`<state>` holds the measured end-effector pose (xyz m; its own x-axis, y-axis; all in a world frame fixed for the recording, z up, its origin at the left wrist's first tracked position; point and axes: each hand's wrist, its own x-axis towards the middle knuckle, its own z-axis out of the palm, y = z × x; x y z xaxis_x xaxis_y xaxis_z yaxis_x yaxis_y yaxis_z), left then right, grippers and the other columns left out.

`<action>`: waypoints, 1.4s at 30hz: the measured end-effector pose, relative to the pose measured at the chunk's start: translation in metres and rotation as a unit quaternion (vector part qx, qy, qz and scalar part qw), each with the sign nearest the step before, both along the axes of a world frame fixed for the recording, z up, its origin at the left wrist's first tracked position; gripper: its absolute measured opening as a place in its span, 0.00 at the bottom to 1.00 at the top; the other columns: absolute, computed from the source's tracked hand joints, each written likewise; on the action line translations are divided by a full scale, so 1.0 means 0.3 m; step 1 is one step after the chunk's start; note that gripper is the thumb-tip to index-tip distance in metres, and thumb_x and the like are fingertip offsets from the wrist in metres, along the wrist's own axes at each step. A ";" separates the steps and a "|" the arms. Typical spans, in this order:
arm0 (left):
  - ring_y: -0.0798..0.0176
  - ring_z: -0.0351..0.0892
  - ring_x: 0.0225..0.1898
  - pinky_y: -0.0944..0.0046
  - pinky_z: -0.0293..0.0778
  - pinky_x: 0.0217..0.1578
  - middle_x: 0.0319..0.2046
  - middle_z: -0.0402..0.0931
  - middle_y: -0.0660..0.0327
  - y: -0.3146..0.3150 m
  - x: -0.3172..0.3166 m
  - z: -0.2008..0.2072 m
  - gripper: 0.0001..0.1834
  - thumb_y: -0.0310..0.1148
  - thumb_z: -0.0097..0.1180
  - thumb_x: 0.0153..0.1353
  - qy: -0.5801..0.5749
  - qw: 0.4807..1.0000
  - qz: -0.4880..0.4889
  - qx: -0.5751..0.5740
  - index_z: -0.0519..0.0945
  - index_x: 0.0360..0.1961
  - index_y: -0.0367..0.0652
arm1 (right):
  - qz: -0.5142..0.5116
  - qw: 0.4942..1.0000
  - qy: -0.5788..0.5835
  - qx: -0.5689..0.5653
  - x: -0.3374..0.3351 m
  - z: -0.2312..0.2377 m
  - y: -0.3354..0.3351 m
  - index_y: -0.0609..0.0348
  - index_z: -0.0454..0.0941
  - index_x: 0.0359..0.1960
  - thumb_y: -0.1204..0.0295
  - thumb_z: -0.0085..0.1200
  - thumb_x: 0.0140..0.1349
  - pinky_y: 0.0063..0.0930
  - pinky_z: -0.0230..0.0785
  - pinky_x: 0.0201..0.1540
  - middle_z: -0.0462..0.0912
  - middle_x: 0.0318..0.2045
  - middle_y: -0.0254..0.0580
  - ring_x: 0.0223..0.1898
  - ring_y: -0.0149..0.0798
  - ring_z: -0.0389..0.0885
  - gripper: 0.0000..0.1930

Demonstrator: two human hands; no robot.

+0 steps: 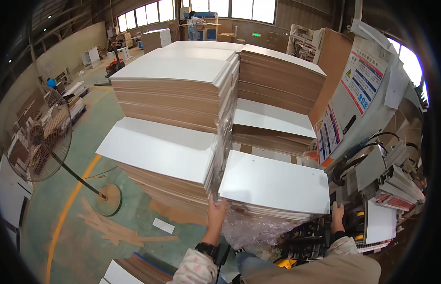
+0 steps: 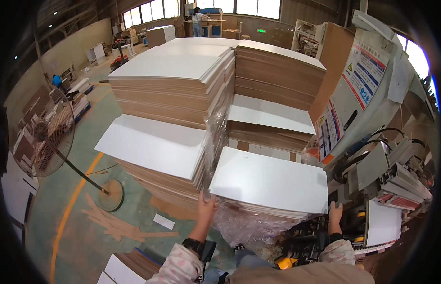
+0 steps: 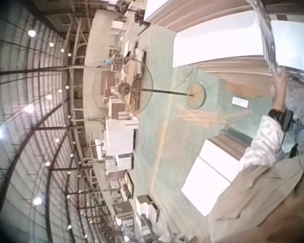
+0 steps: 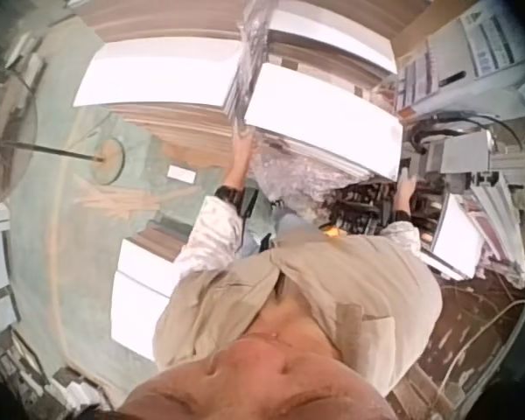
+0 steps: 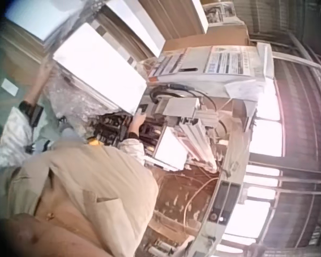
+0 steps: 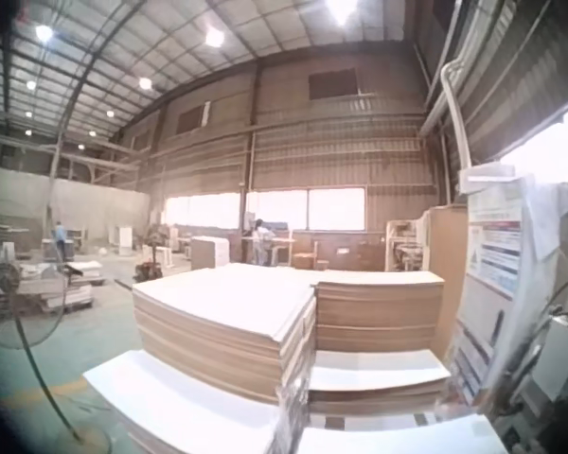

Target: The person repeatedly picks up white rectangular panels from a stack and feeds them one by one into a processing machine. The person then retrieves the processed panels from the machine's output and stacks them on the floor.

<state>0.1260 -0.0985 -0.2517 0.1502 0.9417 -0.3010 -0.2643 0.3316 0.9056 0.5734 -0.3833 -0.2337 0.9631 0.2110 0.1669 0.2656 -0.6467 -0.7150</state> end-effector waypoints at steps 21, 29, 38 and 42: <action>0.60 0.74 0.38 0.60 0.78 0.30 0.43 0.68 0.54 -0.051 0.187 0.024 0.19 0.27 0.52 0.59 0.045 0.973 0.219 -0.050 0.64 0.51 0.38 | 0.095 0.932 0.309 0.165 -0.024 0.054 0.066 0.70 0.70 0.45 0.73 0.51 0.55 0.25 0.72 0.26 0.78 0.31 0.41 0.26 0.33 0.77 0.17; 0.58 0.78 0.33 0.61 0.79 0.29 0.39 0.74 0.55 -0.153 0.076 0.131 0.19 0.31 0.58 0.56 -0.057 0.979 0.023 -0.194 0.69 0.47 0.35 | 0.165 0.966 0.170 -0.107 0.252 -0.024 0.067 0.71 0.77 0.37 0.57 0.48 0.60 0.28 0.67 0.31 0.80 0.28 0.44 0.29 0.32 0.75 0.23; 0.64 0.73 0.43 0.65 0.69 0.44 0.40 0.73 0.57 -0.309 -0.095 0.512 0.23 0.39 0.55 0.58 0.038 0.965 -0.169 0.198 0.69 0.50 0.36 | 0.208 0.958 0.182 0.078 0.013 0.328 0.387 0.73 0.72 0.46 0.51 0.37 0.66 0.31 0.71 0.42 0.79 0.40 0.48 0.41 0.40 0.78 0.30; 0.63 0.70 0.45 0.64 0.65 0.48 0.40 0.72 0.55 -0.435 -0.447 0.600 0.26 0.43 0.53 0.59 0.153 0.952 -0.132 0.230 0.67 0.52 0.36 | 0.322 0.920 0.152 0.165 -0.345 0.556 0.637 0.73 0.71 0.48 0.51 0.37 0.65 0.32 0.71 0.43 0.78 0.42 0.48 0.42 0.40 0.77 0.30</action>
<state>-0.0082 -0.2288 -0.0718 0.3710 0.9263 0.0663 0.0725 -0.1001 0.9923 0.4700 -0.1922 -0.0670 0.6693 0.7399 0.0673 0.2718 -0.1595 -0.9490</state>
